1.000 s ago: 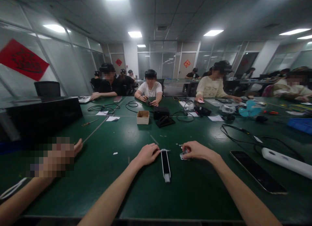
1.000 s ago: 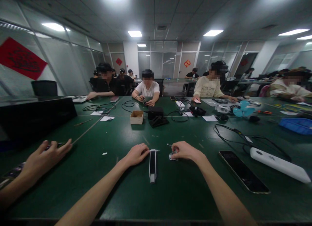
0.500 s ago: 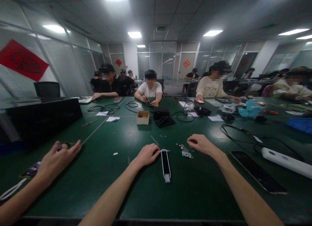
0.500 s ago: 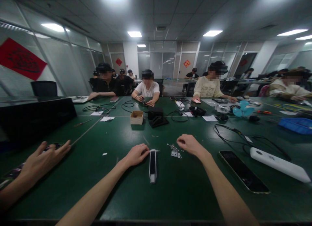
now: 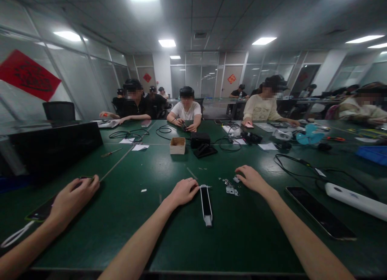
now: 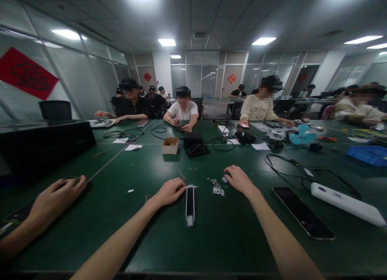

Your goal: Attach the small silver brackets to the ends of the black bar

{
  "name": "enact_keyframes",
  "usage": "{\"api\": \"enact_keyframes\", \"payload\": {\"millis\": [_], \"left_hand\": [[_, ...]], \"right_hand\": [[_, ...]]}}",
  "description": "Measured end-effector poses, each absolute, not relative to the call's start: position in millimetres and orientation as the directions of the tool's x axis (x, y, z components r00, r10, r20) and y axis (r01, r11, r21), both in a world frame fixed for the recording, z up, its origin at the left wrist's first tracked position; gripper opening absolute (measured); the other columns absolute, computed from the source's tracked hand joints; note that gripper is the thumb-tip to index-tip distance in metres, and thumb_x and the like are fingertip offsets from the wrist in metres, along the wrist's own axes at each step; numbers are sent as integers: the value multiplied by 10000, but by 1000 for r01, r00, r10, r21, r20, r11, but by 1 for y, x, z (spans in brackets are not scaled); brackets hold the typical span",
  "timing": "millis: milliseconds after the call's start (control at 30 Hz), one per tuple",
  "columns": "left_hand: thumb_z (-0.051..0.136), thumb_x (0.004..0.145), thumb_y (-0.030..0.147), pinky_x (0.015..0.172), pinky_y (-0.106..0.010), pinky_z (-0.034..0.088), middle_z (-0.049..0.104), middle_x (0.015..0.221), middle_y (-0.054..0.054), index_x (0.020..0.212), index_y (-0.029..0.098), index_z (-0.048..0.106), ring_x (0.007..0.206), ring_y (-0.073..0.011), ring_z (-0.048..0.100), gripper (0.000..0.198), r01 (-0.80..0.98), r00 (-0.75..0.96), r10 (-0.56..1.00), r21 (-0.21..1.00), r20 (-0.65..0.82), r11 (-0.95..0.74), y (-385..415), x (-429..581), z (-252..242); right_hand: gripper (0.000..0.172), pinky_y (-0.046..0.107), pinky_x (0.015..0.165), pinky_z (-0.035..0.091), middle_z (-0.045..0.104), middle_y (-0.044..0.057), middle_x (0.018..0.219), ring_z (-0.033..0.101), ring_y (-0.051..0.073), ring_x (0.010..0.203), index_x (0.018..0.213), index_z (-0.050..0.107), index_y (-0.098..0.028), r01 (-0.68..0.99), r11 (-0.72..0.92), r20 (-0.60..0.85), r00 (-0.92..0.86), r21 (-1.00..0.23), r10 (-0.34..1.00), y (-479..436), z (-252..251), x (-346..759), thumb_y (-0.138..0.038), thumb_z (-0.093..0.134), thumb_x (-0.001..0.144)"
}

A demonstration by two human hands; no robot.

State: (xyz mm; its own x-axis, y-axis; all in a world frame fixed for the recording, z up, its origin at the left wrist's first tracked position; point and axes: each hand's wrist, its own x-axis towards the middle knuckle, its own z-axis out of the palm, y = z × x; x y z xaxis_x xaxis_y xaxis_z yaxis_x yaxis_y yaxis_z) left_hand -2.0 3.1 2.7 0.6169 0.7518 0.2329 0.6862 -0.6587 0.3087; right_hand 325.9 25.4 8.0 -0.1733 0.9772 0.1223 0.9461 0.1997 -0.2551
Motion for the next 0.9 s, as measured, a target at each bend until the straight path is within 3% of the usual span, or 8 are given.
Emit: {"api": "enact_keyframes", "payload": {"millis": [167, 267, 400, 533, 700, 900], "left_hand": [[437, 927, 316, 681, -263, 438, 605, 888, -33, 913, 179, 591, 772, -158, 573, 207, 685, 617, 756, 323, 219, -653, 2, -3, 3], [431, 931, 318, 681, -265, 442, 604, 889, -35, 906, 176, 592, 769, -157, 572, 216, 680, 621, 754, 332, 214, -654, 2, -3, 4], [432, 934, 329, 695, -269, 445, 602, 886, -36, 915, 178, 594, 778, -158, 574, 222, 683, 619, 757, 332, 211, -651, 2, -2, 4], [437, 931, 319, 693, -265, 442, 604, 882, -35, 908, 176, 595, 784, -161, 575, 214, 680, 623, 752, 325, 216, -657, 3, -2, 3], [453, 919, 310, 668, -260, 433, 604, 849, -33, 898, 174, 593, 758, -163, 570, 196, 688, 619, 755, 315, 216, -654, 4, -2, 4], [442, 923, 314, 687, -266, 443, 600, 867, -31, 900, 175, 592, 762, -158, 570, 206, 686, 620, 759, 332, 197, -647, 2, -2, 6]], "right_hand": [[302, 269, 709, 432, 629, 50, 945, 574, 173, 827, 949, 650, -202, 864, 298, -23, -335, -406, 942, 8, 26, 302, -438, 507, 823], [269, 261, 683, 427, 636, 43, 902, 578, 164, 787, 889, 657, -187, 843, 307, -115, -392, -441, 913, 2, 30, 292, -406, 518, 819], [257, 268, 736, 423, 645, 49, 924, 577, 170, 835, 881, 647, -180, 845, 299, -1, -334, -443, 943, 6, 31, 297, -360, 466, 852], [240, 264, 725, 419, 656, 53, 898, 588, 168, 814, 920, 627, -171, 915, 150, 177, -89, -374, 980, 16, 23, 310, -308, 439, 860], [209, 255, 675, 404, 668, 55, 857, 608, 173, 792, 922, 632, -162, 952, 37, 188, 22, -303, 982, 23, 10, 317, -257, 459, 852], [221, 259, 678, 400, 647, 62, 912, 590, 184, 840, 927, 632, -185, 966, 37, 201, 16, -258, 979, 17, 18, 317, -343, 499, 844]]}}
